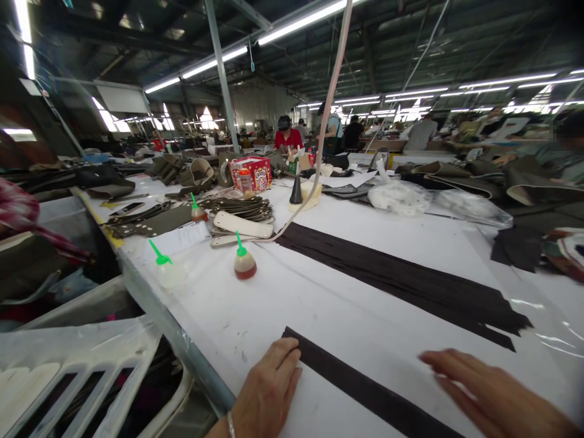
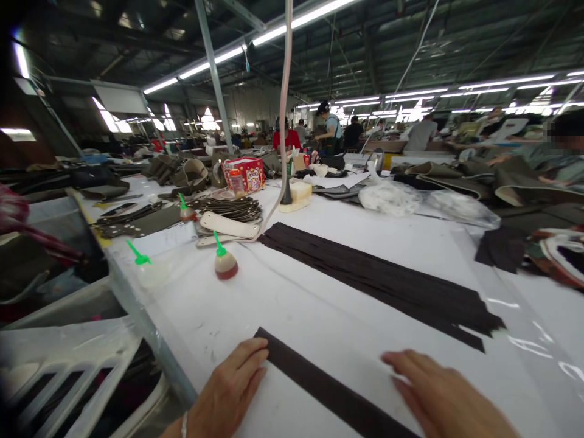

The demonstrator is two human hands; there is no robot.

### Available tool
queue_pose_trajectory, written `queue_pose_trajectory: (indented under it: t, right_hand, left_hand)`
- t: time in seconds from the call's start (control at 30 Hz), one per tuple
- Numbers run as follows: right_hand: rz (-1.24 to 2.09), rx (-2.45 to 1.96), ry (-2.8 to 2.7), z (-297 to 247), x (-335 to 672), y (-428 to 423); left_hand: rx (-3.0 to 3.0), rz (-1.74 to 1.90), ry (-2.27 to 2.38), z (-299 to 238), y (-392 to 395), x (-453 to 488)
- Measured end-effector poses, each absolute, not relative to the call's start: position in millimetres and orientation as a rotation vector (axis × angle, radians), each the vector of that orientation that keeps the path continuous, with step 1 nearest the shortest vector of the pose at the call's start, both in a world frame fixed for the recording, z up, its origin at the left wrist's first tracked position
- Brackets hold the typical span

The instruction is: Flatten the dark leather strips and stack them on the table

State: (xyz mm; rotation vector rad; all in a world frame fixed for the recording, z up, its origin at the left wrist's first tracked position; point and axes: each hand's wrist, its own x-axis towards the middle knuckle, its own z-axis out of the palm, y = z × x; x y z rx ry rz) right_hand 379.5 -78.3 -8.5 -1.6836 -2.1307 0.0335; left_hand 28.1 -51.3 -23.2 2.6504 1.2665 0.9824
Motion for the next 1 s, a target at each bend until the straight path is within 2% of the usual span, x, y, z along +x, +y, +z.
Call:
queue_pose_trajectory:
  t: [0.1,0.17,0.27,0.37,0.53,1.0]
  right_hand:
    - [0.297,-1.641,-2.4,13,293,-55]
    - [0.433,-1.77,-2.482,28,238,-42]
    - [0.393,-1.856,-2.514,37,191,-29]
    - [0.365,-1.915,-2.475,33,181,-23]
    - [0.577,-1.913,-2.442,31,180,-11]
    - [0.759,-1.824,-2.322,23,181,3]
  left_hand:
    - [2.69,0.971,1.244,-26,-48,25]
    - [2.742,0.944,1.225,-28,-46,22]
    - [2.805,0.941,1.205,-29,-44,19]
    - [2.837,0.929,1.178,-29,-43,17]
    - [2.927,0.9,1.17,-32,-43,16]
    - [2.962,0.883,1.261,-27,-42,13]
